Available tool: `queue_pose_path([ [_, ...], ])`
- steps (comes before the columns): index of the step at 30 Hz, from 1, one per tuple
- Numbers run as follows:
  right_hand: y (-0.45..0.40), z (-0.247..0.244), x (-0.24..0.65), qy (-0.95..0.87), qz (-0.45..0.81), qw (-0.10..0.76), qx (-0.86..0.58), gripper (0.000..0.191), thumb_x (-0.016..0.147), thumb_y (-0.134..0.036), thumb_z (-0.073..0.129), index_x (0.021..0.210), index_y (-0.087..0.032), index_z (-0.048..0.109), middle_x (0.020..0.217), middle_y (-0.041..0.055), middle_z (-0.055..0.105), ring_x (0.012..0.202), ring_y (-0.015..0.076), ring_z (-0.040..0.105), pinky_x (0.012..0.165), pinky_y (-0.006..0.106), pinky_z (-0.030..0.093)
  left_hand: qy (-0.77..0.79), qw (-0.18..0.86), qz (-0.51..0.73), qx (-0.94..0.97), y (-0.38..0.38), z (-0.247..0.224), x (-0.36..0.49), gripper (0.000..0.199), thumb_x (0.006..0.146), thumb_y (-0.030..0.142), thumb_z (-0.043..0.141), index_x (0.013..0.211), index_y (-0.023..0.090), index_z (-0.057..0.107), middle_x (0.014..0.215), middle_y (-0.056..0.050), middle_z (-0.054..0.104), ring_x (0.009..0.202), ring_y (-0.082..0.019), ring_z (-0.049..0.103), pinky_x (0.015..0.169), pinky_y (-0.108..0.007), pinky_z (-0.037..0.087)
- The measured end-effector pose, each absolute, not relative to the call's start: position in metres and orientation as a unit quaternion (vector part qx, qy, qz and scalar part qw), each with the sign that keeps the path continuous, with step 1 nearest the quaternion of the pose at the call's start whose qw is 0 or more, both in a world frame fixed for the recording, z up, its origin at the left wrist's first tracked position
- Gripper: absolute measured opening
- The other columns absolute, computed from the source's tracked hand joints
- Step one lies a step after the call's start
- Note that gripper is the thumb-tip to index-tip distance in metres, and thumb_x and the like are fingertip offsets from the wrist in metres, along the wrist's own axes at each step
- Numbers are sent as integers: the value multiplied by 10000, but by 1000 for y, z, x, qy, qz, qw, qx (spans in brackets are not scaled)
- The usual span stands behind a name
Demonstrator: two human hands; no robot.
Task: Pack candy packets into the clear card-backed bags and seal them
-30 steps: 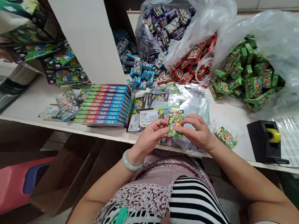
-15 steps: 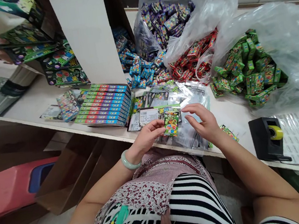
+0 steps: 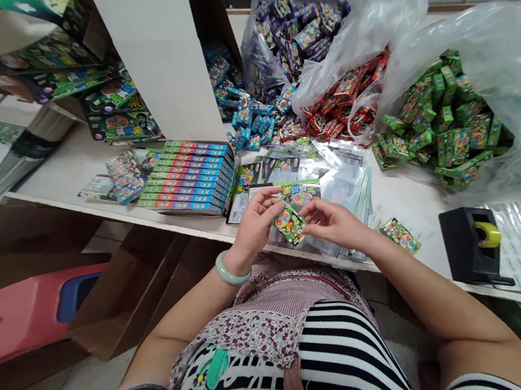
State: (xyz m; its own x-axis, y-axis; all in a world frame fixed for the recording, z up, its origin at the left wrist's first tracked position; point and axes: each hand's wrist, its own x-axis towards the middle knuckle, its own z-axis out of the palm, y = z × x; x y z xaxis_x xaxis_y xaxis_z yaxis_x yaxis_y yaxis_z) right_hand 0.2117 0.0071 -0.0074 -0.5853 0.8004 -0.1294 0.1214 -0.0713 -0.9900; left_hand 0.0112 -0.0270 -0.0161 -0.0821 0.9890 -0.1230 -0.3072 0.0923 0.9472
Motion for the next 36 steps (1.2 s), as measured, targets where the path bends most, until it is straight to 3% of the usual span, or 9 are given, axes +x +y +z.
queue_pose_path([
  [3,-4,-21,206,-558,655,324,-393,350,739,-502,773,909,-248,603,753,-23,588,678,146,601,638,321,589,435,638,553,314,-26,-18,12,626,628,439,881,1112,193,570,867,3,654,764,-111,619,702,-239,482],
  [7,-11,-33,206,-587,591,368,-414,359,796,-558,713,949,-261,580,798,-6,598,735,167,625,716,367,616,446,677,508,290,-31,-23,13,551,619,446,878,993,167,586,917,-29,667,760,-121,628,657,-240,485],
  [10,-13,-25,213,-735,452,340,-374,499,809,-538,720,1194,-259,570,1174,107,637,1099,268,633,935,485,573,479,643,503,323,-37,-26,14,438,654,438,845,874,161,588,820,2,627,701,-94,575,618,-221,454],
  [13,-11,-10,223,-863,284,287,-303,757,784,-459,775,1435,-259,443,1497,163,461,1413,352,409,1134,584,402,485,622,456,412,-42,-26,14,372,699,417,815,795,173,551,697,45,533,606,-74,496,564,-218,413],
  [18,-6,-2,246,-881,228,291,-296,477,934,-295,598,1398,-297,485,1148,95,706,1087,270,664,949,486,544,459,543,415,568,-33,-23,12,295,790,346,752,1002,187,621,916,-39,641,818,-142,601,749,-292,500],
  [23,-9,-26,260,-878,234,253,-332,518,894,-375,658,1383,-286,512,1313,114,645,1221,318,597,1024,551,488,467,391,384,694,-16,-27,10,161,880,315,652,983,194,630,993,-67,657,909,-183,618,821,-345,515],
  [27,-18,-50,257,-847,213,254,-416,402,930,-345,588,1320,-255,551,1166,124,692,1086,316,644,930,538,523,473,244,323,782,-5,-32,-3,423,875,356,678,1254,199,572,1294,-139,609,1252,-293,525,1107,-508,379],
  [32,-39,-56,240,-818,137,238,-506,690,791,-546,720,1351,-214,492,1296,200,591,1185,410,557,970,611,465,493,236,156,823,19,-41,-17,933,735,381,811,1514,187,335,1616,-201,259,1522,-422,131,1216,-620,105],
  [36,-60,-58,222,-824,142,195,-512,687,759,-483,747,1342,-228,489,1395,225,496,1260,455,486,992,660,433,500,227,121,827,28,-39,-17,891,738,355,794,1498,171,366,1521,-201,391,1485,-402,244,1226,-600,89],
])
